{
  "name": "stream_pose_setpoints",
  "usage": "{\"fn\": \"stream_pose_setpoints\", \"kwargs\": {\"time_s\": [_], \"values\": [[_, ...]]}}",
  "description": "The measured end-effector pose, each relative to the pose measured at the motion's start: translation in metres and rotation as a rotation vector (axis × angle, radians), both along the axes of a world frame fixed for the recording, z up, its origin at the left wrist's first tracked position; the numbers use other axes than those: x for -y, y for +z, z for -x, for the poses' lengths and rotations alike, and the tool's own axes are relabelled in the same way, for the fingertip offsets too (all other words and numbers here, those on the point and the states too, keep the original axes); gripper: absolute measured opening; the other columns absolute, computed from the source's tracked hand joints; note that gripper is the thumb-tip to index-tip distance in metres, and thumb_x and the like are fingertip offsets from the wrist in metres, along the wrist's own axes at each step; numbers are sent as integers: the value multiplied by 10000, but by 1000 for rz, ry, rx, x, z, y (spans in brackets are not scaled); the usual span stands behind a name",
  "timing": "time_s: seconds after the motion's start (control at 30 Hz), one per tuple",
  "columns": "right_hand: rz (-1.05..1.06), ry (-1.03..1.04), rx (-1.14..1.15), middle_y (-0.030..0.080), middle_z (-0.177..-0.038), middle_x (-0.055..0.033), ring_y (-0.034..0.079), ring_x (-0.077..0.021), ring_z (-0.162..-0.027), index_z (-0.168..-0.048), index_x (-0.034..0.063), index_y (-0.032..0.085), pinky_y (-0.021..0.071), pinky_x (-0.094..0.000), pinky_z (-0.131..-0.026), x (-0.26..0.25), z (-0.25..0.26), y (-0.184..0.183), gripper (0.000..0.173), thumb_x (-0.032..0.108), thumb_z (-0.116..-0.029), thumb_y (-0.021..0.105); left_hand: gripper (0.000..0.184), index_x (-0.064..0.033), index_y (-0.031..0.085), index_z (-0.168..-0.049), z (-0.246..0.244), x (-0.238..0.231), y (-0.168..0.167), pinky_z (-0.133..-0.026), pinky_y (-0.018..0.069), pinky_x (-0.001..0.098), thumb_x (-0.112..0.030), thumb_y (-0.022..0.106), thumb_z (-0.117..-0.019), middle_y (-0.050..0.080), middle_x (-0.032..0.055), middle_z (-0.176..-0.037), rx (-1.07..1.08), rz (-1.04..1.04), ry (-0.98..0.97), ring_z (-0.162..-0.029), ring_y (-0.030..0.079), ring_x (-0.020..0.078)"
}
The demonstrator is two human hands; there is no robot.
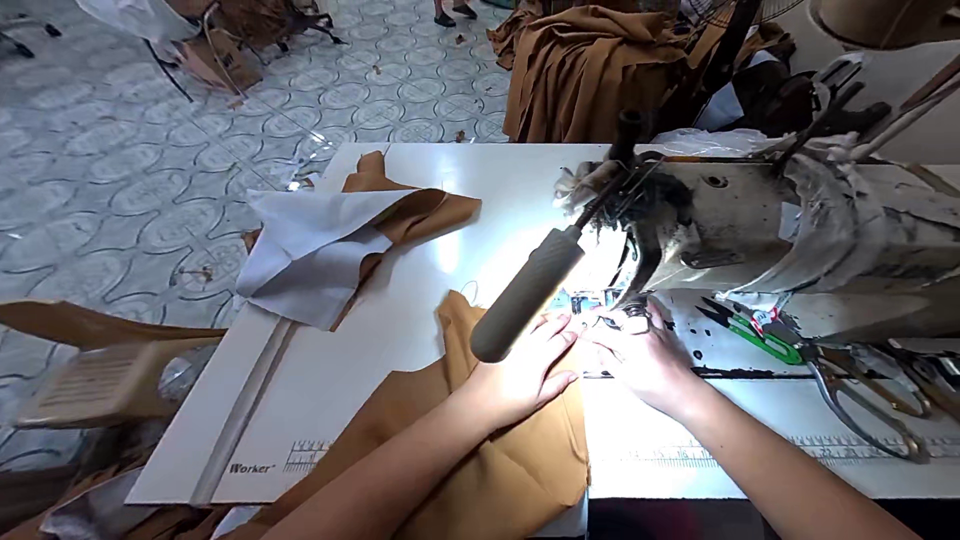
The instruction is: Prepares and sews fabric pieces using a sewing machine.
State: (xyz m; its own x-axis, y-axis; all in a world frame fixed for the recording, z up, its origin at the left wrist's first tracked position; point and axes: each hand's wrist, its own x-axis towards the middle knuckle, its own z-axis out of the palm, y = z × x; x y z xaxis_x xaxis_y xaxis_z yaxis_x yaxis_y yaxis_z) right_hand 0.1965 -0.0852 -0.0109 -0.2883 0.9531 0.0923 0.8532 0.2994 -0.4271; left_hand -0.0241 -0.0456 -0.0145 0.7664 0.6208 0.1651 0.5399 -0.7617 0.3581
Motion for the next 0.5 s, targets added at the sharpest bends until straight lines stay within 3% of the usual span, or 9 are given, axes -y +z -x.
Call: {"fn": "stream_pose_setpoints", "kwargs": {"time_s": [0.07, 0.2, 0.3, 0.5], "values": [[21, -4, 9, 649, -1362, -191, 534, -377, -1370, -1232, 162, 757, 195, -646, -1205, 0, 0, 1, 311, 229, -1018, 541, 530, -100, 660, -1337, -1, 3, -2, -1023, 431, 582, -478, 502, -1000, 558, 133, -1494, 14, 19, 18, -1344, 552, 347], [139, -16, 44, 582, -1448, -197, 462, -362, -1434, -1337, 165, 694, 132, -627, -1227, -2, 2, 7, 376, 247, -1049, 467, 526, -88, 658, -1313, -5, -3, 1, -1075, 366, 607, -479, 576, -971, 523, 174, -1513, 16, 154, 30, -1390, 490, 387], [73, -28, 34, 620, -1392, -218, 511, -391, -1387, -1284, 135, 728, 181, -638, -1212, -1, 2, 7, 346, 211, -1033, 502, 519, -79, 669, -1298, -6, -7, 3, -1078, 342, 613, -463, 607, -954, 542, 176, -1494, 31, 167, 12, -1373, 501, 392], [171, -32, 57, 562, -1470, -196, 446, -359, -1445, -1331, 137, 697, 123, -605, -1236, -2, 2, 14, 370, 250, -1048, 487, 523, -77, 683, -1275, -4, -9, -1, -1041, 343, 649, -471, 616, -937, 549, 183, -1488, 60, 120, 10, -1357, 516, 414]]}}
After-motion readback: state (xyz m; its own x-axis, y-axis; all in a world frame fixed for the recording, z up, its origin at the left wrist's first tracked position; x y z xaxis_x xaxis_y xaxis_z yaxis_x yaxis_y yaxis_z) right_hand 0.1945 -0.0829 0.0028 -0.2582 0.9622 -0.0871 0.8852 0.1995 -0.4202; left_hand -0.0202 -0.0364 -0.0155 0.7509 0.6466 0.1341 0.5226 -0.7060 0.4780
